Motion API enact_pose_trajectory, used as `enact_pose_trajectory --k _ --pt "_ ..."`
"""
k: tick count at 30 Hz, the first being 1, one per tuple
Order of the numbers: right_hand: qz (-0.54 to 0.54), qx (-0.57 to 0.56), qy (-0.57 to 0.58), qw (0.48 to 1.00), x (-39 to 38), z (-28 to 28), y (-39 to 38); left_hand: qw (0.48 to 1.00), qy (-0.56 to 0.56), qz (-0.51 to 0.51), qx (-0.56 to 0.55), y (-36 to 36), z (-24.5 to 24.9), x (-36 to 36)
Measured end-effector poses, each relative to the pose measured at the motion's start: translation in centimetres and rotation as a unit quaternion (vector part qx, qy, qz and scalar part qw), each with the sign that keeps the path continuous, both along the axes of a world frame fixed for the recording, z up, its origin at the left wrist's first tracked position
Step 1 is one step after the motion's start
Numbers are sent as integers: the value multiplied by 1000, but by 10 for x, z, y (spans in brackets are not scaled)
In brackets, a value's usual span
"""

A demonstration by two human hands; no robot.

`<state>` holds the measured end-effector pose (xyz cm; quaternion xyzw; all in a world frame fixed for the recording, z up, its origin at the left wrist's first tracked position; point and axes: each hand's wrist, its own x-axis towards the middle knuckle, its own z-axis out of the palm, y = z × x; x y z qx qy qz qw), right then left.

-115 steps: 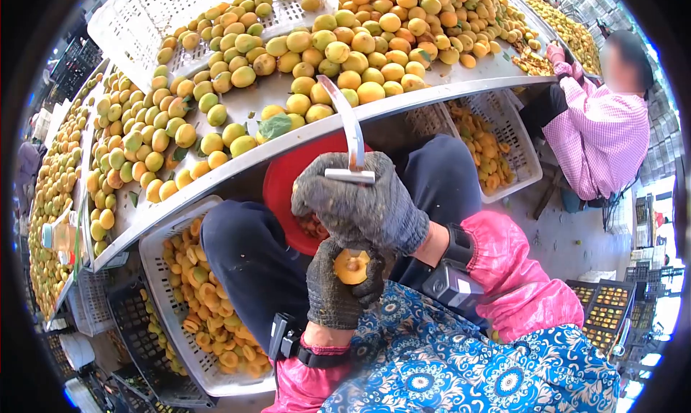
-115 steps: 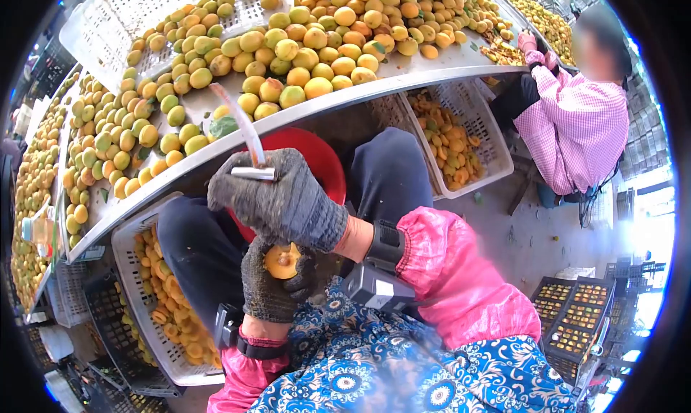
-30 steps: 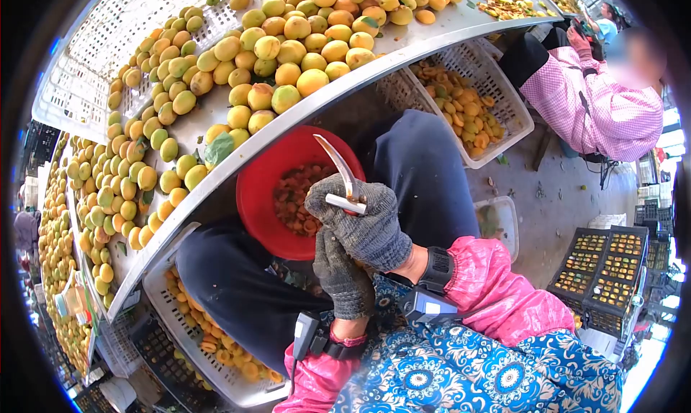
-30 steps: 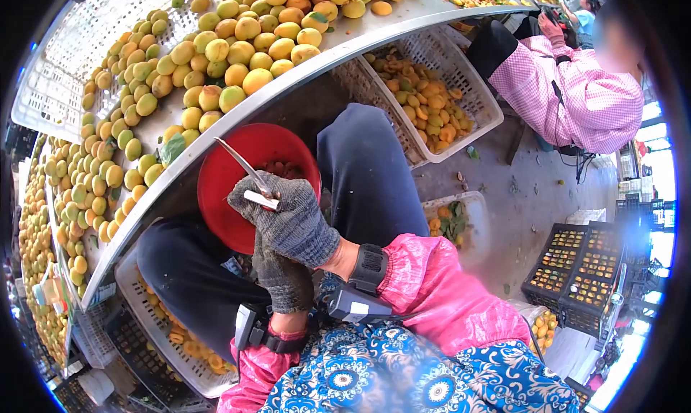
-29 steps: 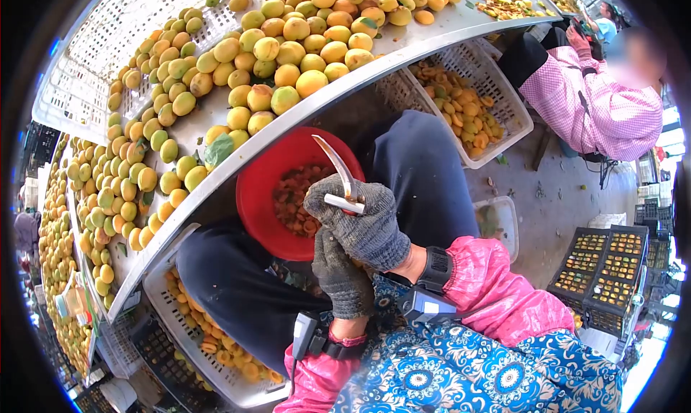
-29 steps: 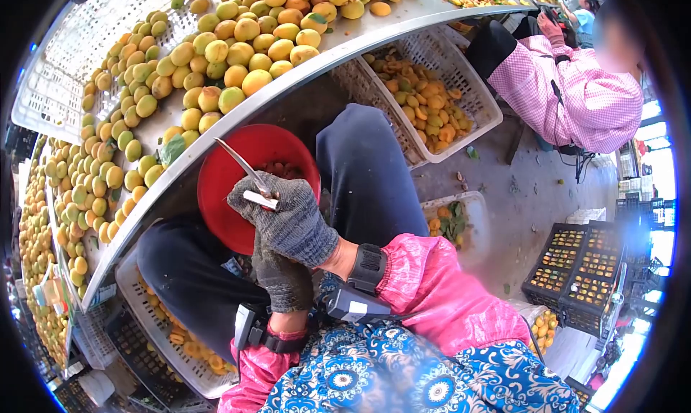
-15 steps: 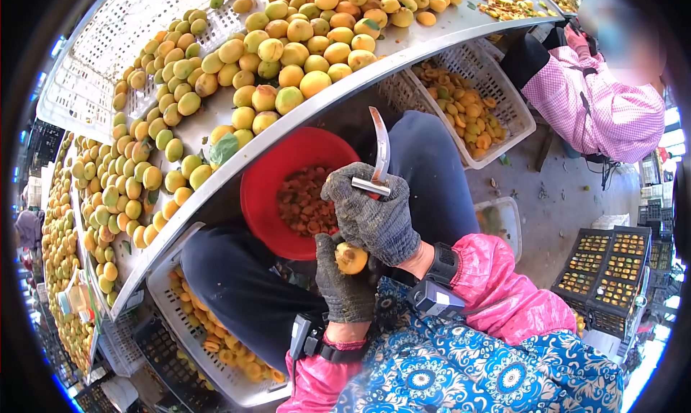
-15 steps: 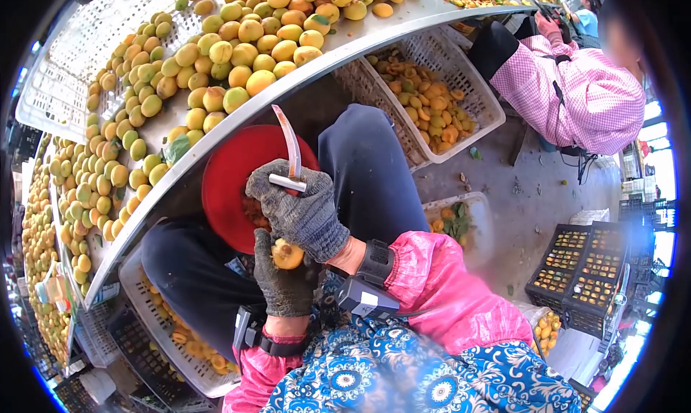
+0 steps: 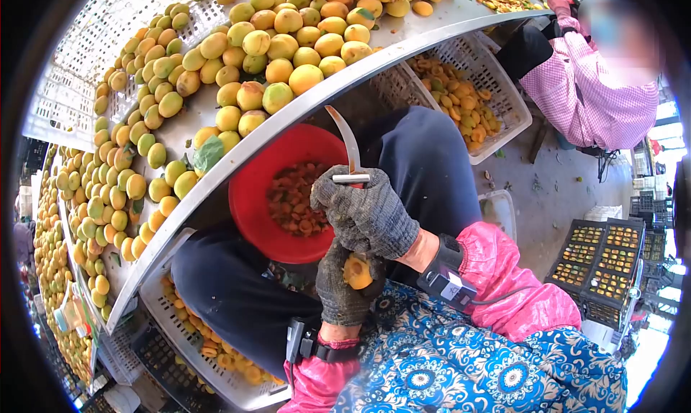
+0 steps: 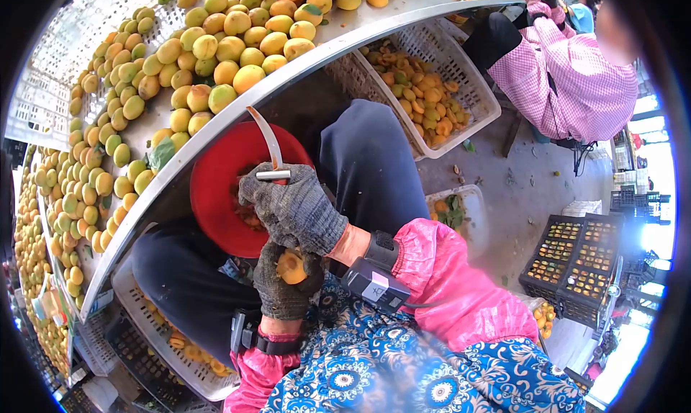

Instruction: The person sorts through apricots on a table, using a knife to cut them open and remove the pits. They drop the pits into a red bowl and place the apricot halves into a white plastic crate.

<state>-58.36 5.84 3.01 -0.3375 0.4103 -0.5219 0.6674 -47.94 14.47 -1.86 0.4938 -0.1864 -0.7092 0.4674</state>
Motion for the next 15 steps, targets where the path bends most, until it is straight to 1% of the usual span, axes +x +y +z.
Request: enact_pose_trajectory --k 1,2,3,4,5,7,11,12,13,14,15 --pt "-2 24 -37 999 0 -2 0 996 -74 -50 -32 0 -4 2" --pt "-2 26 -36 999 -1 -1 0 996 -73 -50 -30 3 -14 4" --pt "17 4 20 1000 -1 3 0 999 -7 -41 -32 8 -29 7" --pt "36 -18 74 996 -2 5 -1 997 58 -32 -33 9 -31 8" --pt "36 -16 74 996 -3 6 0 997 58 -32 -31 11 -32 9" --pt "85 63 14 994 -5 8 -2 994 107 -38 -7 12 -26 10" --pt "79 63 14 995 -4 9 -2 987 145 -72 25 8 -22 15" --pt "80 52 -2 995 -4 6 -2 960 273 -48 49 7 -23 14" --pt "81 40 -17 996 -4 3 -2 915 396 -23 71 6 -24 13" --pt "80 42 -17 996 -4 4 -2 915 396 -24 73 6 -25 13" --pt "82 43 -15 996 -5 6 -2 936 345 -37 54 7 -24 13"
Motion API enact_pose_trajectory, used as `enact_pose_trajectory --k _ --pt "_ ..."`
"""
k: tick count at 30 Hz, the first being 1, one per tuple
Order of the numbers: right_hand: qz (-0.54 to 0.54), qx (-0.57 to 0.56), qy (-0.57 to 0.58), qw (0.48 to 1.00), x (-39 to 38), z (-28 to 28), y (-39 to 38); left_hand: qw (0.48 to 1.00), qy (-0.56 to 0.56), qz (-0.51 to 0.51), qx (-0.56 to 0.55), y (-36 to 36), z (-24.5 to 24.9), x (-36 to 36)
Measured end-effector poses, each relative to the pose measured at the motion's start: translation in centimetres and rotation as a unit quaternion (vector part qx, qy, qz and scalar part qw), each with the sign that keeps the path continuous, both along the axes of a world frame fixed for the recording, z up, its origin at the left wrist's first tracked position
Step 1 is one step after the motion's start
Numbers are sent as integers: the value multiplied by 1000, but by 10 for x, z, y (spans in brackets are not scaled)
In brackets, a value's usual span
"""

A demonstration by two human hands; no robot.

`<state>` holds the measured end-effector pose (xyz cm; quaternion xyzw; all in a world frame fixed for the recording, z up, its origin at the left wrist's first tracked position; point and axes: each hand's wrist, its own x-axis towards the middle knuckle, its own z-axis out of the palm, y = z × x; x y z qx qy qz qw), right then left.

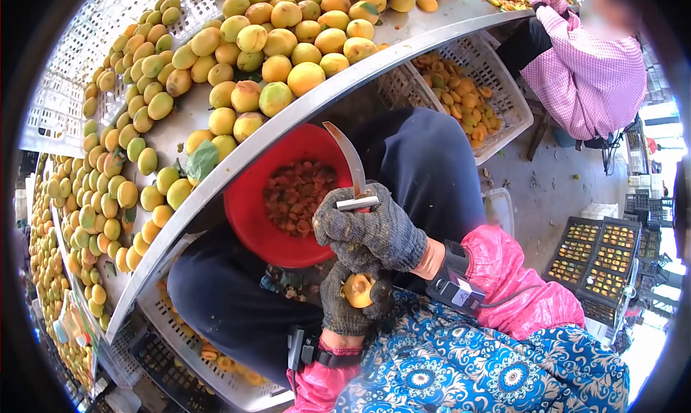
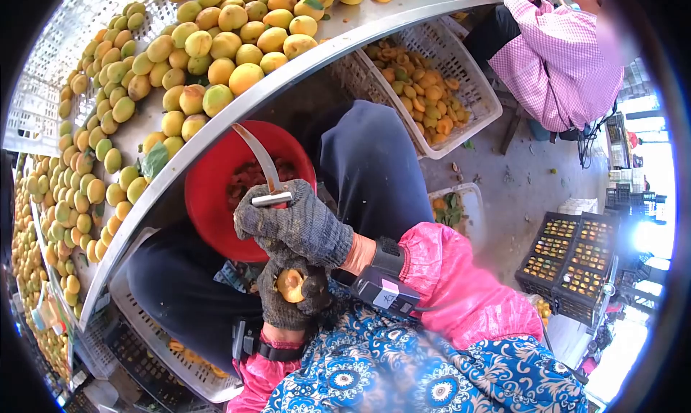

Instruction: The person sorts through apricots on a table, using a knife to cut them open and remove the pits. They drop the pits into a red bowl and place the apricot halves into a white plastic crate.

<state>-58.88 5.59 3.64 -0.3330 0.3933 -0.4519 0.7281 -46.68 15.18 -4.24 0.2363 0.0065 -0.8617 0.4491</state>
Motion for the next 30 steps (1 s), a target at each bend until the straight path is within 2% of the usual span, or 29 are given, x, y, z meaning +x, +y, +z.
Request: enact_pose_trajectory --k 1,5,6,7,8,10,11,12,13,14,16,17,18,19,20,22,23,27,29,30 --pt "3 2 2 1000 -1 2 0 998 -54 -8 -26 1 1 0" --pt "26 26 -9 999 -4 7 -2 1000 -15 -7 12 -5 14 0" --pt "37 33 0 999 -5 9 -3 955 -239 -82 -157 -7 24 1" --pt "49 40 8 998 -5 10 -4 826 -443 -151 -314 -10 30 1" --pt "47 41 6 998 -5 11 -4 825 -443 -154 -314 -9 25 1" --pt "46 45 -27 998 -6 14 -6 745 -508 -152 -406 -7 13 0" --pt "46 44 -28 998 -6 14 -6 744 -508 -152 -406 -5 13 -2" --pt "50 36 -24 998 -6 14 -6 856 -405 -107 -304 -2 14 -5" --pt "55 26 -20 998 -6 13 -6 936 -288 -57 -192 -1 16 -6" --pt "53 24 -22 998 -5 11 -5 935 -290 -58 -195 0 12 -4" --pt "33 -6 -24 999 -5 6 -2 790 -480 -178 -339 2 2 1" --pt "32 -9 -26 999 -6 2 1 787 -482 -177 -342 2 5 0" --pt "23 -44 15 999 -8 -3 2 933 -305 -105 -160 -2 8 -2" --pt "12 -78 55 995 -9 -3 3 994 -98 -24 36 -6 11 -4" --pt "13 -81 52 995 -8 -1 5 994 -101 -23 33 -8 15 -5" --pt "-53 -32 64 996 -7 6 10 992 -11 1 129 -13 26 -10" --pt "-82 -78 58 992 -3 -2 10 979 -71 28 187 -19 52 -21" --pt "-89 -70 26 993 1 -3 15 992 -2 28 121 -2 33 -8" --pt "-119 58 12 991 5 -2 17 988 -37 44 143 2 26 -9" --pt "-119 58 11 991 5 -2 18 988 -38 45 143 3 23 -12"
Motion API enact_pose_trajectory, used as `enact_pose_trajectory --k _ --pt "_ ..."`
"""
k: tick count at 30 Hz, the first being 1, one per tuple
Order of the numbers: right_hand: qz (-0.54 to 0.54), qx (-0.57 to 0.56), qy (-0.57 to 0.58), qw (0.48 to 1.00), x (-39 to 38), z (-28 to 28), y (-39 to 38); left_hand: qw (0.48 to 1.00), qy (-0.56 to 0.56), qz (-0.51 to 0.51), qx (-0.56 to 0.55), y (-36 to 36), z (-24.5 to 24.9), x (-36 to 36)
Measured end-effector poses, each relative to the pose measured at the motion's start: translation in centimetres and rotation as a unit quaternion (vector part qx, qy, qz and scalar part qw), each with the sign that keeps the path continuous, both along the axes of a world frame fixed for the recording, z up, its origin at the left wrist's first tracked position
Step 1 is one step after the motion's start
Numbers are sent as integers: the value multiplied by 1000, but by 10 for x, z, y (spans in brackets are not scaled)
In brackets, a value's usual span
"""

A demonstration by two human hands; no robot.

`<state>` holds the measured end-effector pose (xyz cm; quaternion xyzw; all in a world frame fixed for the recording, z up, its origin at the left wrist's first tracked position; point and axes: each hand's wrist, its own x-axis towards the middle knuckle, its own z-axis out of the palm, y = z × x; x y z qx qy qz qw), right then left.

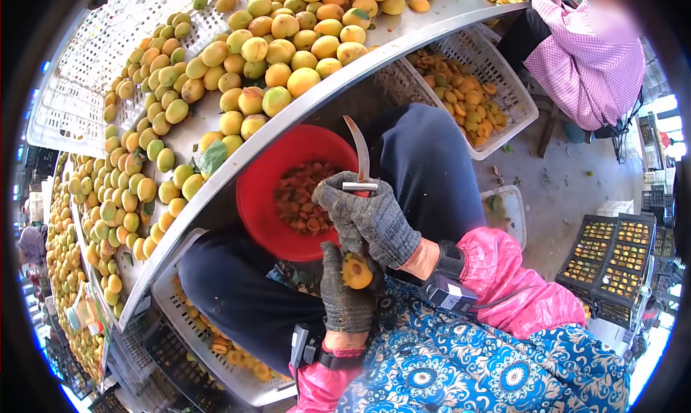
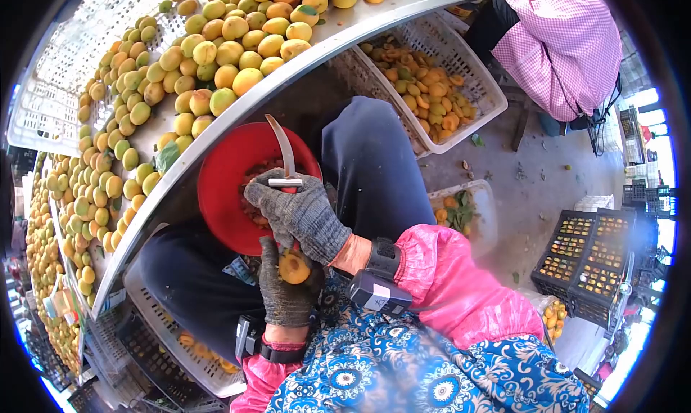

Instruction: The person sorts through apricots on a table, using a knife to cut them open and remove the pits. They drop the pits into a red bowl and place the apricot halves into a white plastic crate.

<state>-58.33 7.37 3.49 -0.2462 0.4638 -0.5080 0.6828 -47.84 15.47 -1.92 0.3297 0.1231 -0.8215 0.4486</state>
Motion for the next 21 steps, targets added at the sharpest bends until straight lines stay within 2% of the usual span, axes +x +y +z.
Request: enact_pose_trajectory --k 2,3,4,6,10,12,16,18,20,21 --pt "-21 85 -166 982 -1 2 2 995 -89 39 -27 1 -3 -9" --pt "-32 105 -156 982 0 3 2 970 -220 9 -104 6 1 -11" --pt "-34 106 -154 982 -2 1 2 970 -218 8 -103 12 -12 -5" --pt "-1 67 -117 991 -7 -5 4 1000 -3 3 -20 22 -51 11" --pt "42 98 -146 984 -13 -4 4 999 -11 -26 -44 10 -15 6" --pt "45 102 -179 978 -15 -4 3 988 140 -39 -53 8 -12 7" --pt "33 116 -217 969 -13 -14 0 987 150 -55 -14 9 -20 8" --pt "39 165 -361 917 -14 -18 -2 975 218 -38 -33 11 -17 7" --pt "41 169 -329 928 -12 -18 -5 981 189 -44 13 1 -7 3" --pt "30 179 -297 937 -11 -20 -4 993 94 -21 75 -7 -1 -4"
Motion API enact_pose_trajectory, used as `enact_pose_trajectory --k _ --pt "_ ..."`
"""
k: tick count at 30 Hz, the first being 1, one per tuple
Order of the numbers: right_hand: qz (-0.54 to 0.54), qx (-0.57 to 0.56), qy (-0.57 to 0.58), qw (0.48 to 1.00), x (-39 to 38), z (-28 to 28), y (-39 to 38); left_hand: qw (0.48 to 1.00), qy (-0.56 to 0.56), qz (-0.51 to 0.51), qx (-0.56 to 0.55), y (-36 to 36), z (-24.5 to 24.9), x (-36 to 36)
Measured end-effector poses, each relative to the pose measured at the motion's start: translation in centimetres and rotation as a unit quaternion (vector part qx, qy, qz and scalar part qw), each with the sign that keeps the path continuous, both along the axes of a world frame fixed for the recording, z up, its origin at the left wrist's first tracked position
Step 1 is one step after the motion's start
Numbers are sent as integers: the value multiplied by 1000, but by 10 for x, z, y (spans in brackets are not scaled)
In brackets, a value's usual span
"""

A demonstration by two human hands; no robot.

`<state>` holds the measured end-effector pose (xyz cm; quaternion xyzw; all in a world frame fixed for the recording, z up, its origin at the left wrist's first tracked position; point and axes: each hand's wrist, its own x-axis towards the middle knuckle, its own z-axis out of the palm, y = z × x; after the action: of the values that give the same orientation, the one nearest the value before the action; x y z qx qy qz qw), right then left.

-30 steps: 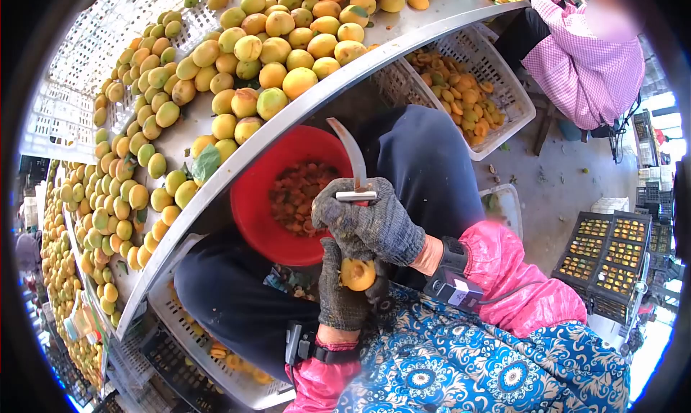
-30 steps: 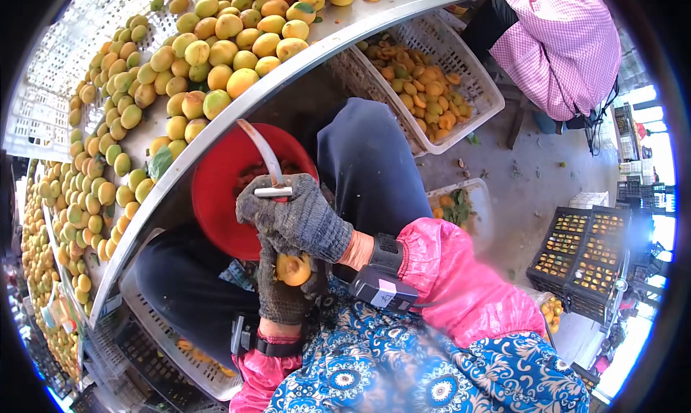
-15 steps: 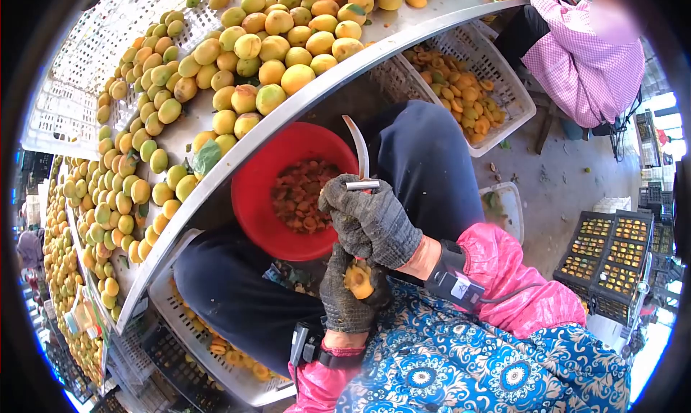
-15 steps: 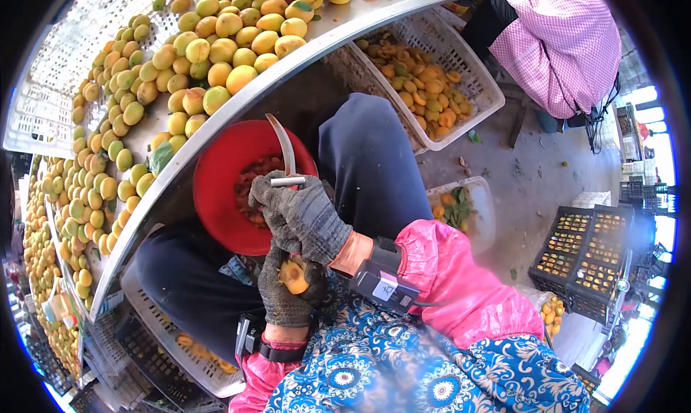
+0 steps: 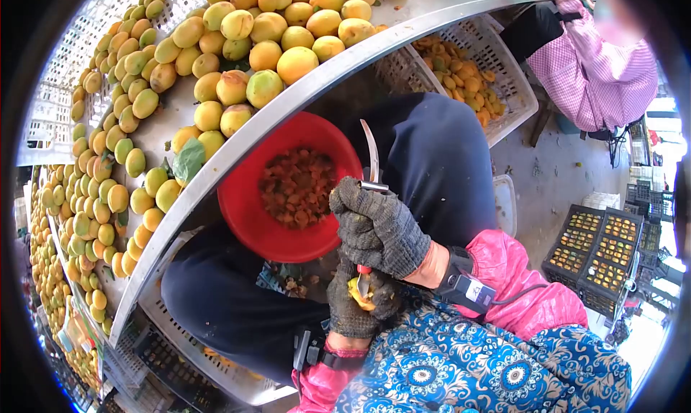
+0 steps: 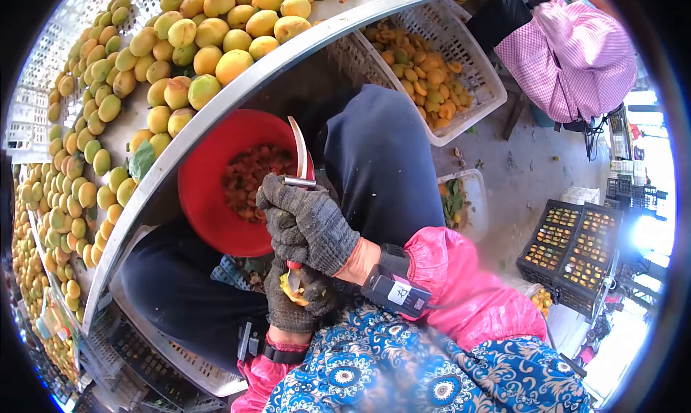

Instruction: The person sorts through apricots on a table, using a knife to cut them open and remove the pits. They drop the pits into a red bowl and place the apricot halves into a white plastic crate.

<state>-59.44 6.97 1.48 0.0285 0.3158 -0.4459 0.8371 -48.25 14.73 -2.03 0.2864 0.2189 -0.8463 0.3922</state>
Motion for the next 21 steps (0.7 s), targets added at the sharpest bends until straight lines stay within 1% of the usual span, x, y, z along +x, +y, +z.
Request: enact_pose_trajectory --k 1,2,4,5,6,7,8,9,10,11,12,13,14,15,16,17,19,20,21 --pt "2 8 38 999 0 -1 -2 994 -97 13 58 -6 3 -5" --pt "4 10 40 999 0 0 -5 994 -95 15 61 -7 3 -4" --pt "-20 -12 58 998 3 6 -10 993 -119 -15 -15 -10 1 4" --pt "-18 -11 58 998 3 10 -11 993 -119 -13 -15 -8 -7 9" --pt "-23 -34 93 995 2 15 -13 990 -137 -10 -13 -4 -22 14" --pt "-27 -58 126 990 2 20 -14 988 -156 -7 -13 -7 -23 16" --pt "-36 -71 133 988 0 23 -16 985 -174 19 7 -9 -21 15" --pt "-33 -74 129 988 -2 23 -15 984 -177 23 6 -11 -17 17" --pt "9 -153 221 963 -3 22 -15 982 -180 27 -41 -16 -8 20" --pt "50 -230 310 921 -5 23 -14 979 -183 31 -88 -19 -2 23" --pt "114 -242 394 879 -5 35 -8 977 -162 49 -129 -20 4 24" --pt "103 -291 392 867 3 22 2 976 -163 53 -133 -22 11 20" --pt "135 -369 423 817 5 15 11 955 -265 97 -92 -25 17 11" --pt "165 -442 449 759 6 13 17 920 -363 140 -47 -26 22 6" --pt "288 -445 530 662 2 27 20 895 -385 104 -199 -18 11 13" --pt "240 -485 601 588 6 19 34 894 -386 106 -202 -14 7 15" --pt "239 -486 612 577 5 13 44 916 -346 76 -186 -10 4 16" --pt "237 -489 612 575 6 11 45 920 -338 83 -180 -10 8 14" --pt "236 -493 615 568 6 9 47 919 -339 85 -184 -6 0 16"
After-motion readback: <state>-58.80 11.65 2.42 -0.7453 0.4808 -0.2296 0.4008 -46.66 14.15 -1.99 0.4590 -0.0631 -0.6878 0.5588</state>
